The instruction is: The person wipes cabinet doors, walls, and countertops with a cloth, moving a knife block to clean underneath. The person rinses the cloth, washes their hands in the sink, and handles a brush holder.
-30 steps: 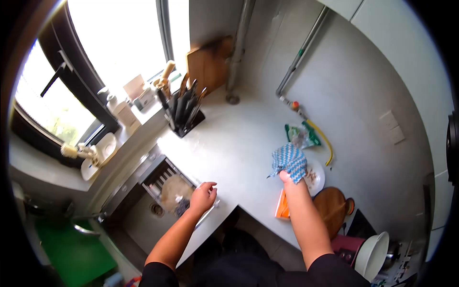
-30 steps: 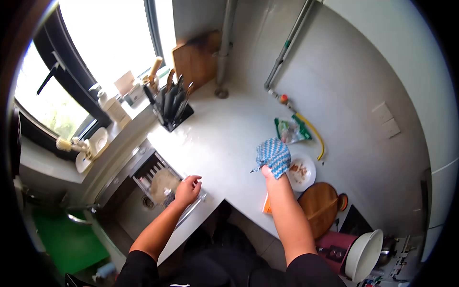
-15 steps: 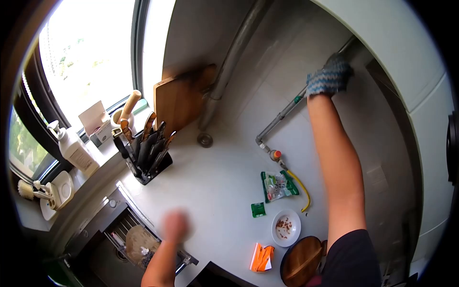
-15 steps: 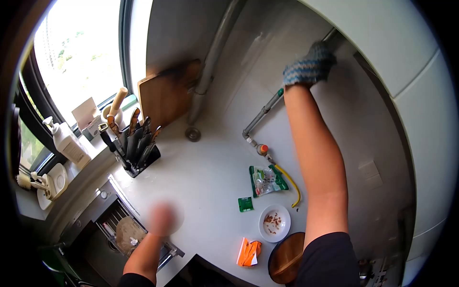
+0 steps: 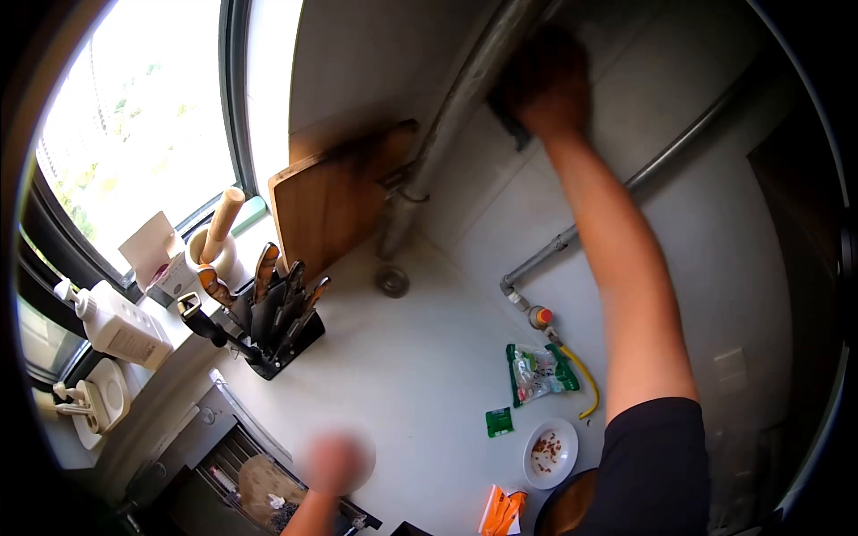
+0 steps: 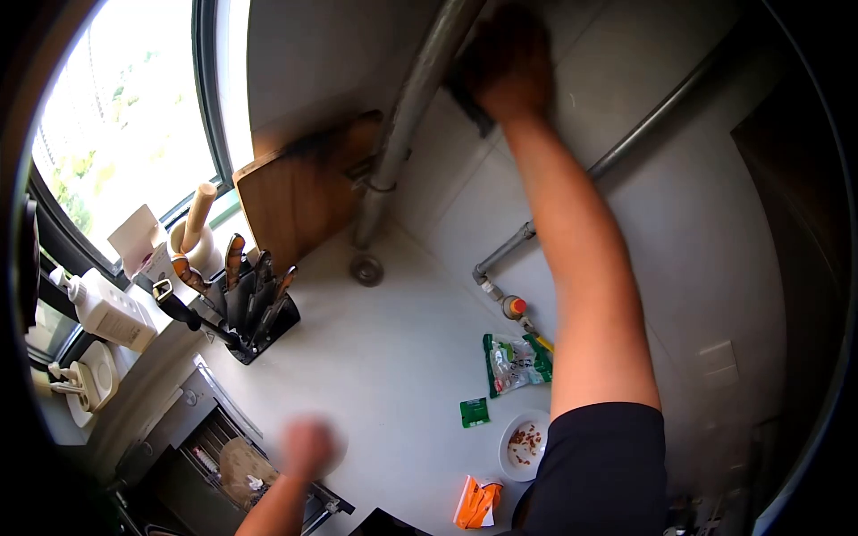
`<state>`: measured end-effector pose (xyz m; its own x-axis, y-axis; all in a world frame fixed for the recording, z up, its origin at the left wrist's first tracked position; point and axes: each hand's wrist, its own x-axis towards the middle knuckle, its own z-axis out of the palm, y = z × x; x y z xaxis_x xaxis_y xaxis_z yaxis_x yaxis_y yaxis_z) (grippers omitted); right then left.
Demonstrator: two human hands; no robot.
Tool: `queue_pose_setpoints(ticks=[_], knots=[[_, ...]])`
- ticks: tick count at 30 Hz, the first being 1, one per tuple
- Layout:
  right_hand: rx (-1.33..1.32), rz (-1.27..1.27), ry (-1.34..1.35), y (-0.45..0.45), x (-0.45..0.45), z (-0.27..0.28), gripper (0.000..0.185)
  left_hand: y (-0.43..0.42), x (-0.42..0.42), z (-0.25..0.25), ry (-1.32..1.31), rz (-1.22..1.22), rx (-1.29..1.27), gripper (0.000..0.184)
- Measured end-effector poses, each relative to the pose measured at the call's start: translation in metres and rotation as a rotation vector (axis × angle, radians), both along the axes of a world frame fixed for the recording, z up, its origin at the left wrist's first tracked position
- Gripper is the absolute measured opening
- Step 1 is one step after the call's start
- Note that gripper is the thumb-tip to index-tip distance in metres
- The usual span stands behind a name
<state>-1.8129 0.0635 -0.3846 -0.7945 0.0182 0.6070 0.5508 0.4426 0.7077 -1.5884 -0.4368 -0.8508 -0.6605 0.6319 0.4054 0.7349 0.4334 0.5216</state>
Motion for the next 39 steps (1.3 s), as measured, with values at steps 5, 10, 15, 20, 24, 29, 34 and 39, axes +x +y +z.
queue_pose_setpoints(ticks=[5, 10, 15, 20, 24, 29, 34, 39], knots=[[-0.189, -0.023, -0.469, 0.004, 0.04, -0.161, 0.087, -0.012, 0.004, -0.027, -0.227, -0.044, -0.378, 0.006], [-0.098, -0.112, -0.483, 0.002, 0.06, -0.138, 0.094, -0.019, 0.007, -0.035, -0.147, -0.06, -0.356, 0.012], [0.179, -0.102, 0.048, 0.014, 0.041, 0.073, 0.095, -0.015, 0.009, -0.037, 0.166, 0.015, -0.179, 0.014], [0.094, -0.156, 0.362, 0.013, 0.064, 0.169, 0.092, -0.019, 0.008, -0.045, -0.009, -0.068, -0.29, 0.013], [0.124, -0.159, 0.394, 0.001, 0.049, 0.083, 0.094, -0.021, 0.008, -0.049, 0.044, -0.066, -0.239, 0.012], [0.016, 0.106, 0.009, 0.024, 0.066, -0.049, 0.072, -0.018, 0.01, -0.072, 0.254, -0.03, -0.148, 0.01], [-0.128, 0.242, 0.17, -0.012, 0.127, -0.01, 0.07, -0.013, 0.005, -0.017, 0.105, -0.084, -0.189, 0.011], [-0.451, 0.428, 0.306, -0.025, 0.241, 0.021, 0.068, 0.02, 0.01, -0.009, 0.462, 0.088, -0.221, 0.009]])
